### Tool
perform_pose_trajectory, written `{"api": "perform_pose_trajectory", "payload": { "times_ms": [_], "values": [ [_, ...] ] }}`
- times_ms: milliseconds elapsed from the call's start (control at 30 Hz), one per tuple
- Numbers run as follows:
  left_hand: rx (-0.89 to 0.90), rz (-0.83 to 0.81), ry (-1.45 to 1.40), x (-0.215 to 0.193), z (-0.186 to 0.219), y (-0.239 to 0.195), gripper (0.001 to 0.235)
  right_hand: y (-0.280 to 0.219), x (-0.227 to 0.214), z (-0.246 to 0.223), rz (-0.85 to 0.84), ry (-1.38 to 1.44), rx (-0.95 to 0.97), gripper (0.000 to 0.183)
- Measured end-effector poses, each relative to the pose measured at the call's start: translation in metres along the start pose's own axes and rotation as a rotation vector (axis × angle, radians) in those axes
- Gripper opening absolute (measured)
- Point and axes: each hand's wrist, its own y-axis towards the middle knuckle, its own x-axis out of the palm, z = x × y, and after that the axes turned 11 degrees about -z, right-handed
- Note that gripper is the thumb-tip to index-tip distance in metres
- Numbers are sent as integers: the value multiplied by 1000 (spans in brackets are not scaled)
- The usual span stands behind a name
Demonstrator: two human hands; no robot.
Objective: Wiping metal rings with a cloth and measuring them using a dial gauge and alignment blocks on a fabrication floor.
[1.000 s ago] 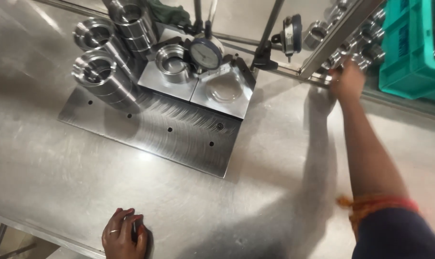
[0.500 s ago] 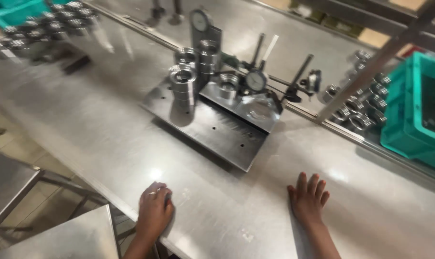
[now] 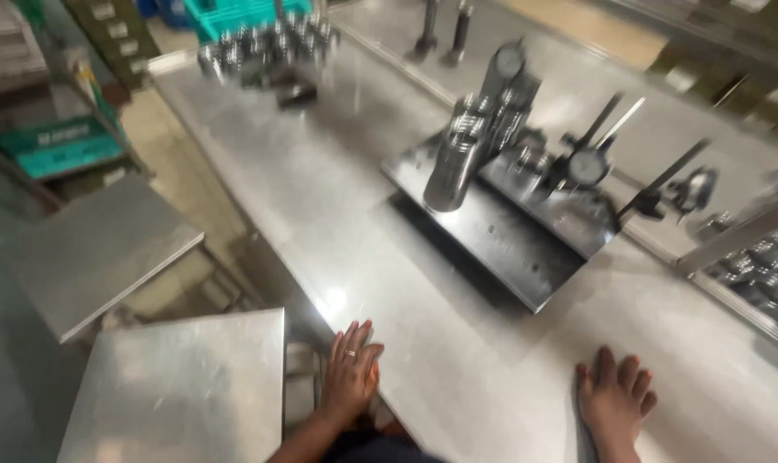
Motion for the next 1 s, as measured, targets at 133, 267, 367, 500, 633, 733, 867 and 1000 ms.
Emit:
{"api": "perform_pose_trajectory", "payload": {
  "times_ms": [133, 267, 367, 500, 633, 733, 867, 1000],
  "values": [
    [57, -27, 4, 1, -14, -29, 36, -9, -10, 2, 59, 90, -107, 63],
    [116, -123, 82, -4, -35, -20, 42, 1, -14, -11, 70, 43, -49, 67],
    [93, -167, 118, -36, -48, -15, 49, 4, 0, -11, 16, -6, 45, 66],
    [-316, 150, 55, -48, -126, -5, 58, 46, 106, 34, 303, 0, -164, 72],
    [-654, 105, 181, -7, -262, -8, 77, 97, 179, -21, 231, 394, -177, 50],
    [-921, -167, 284, 7, -306, -17, 78, 54, 132, -142, 144, 114, -660, 46],
    [-1015, -339, 309, 29, -354, -21, 76, 20, 11, -304, -442, 303, -813, 51],
    [-740, 125, 439, 103, -470, -54, 46, 16, -98, -407, -696, 349, -784, 46]
  ]
}}
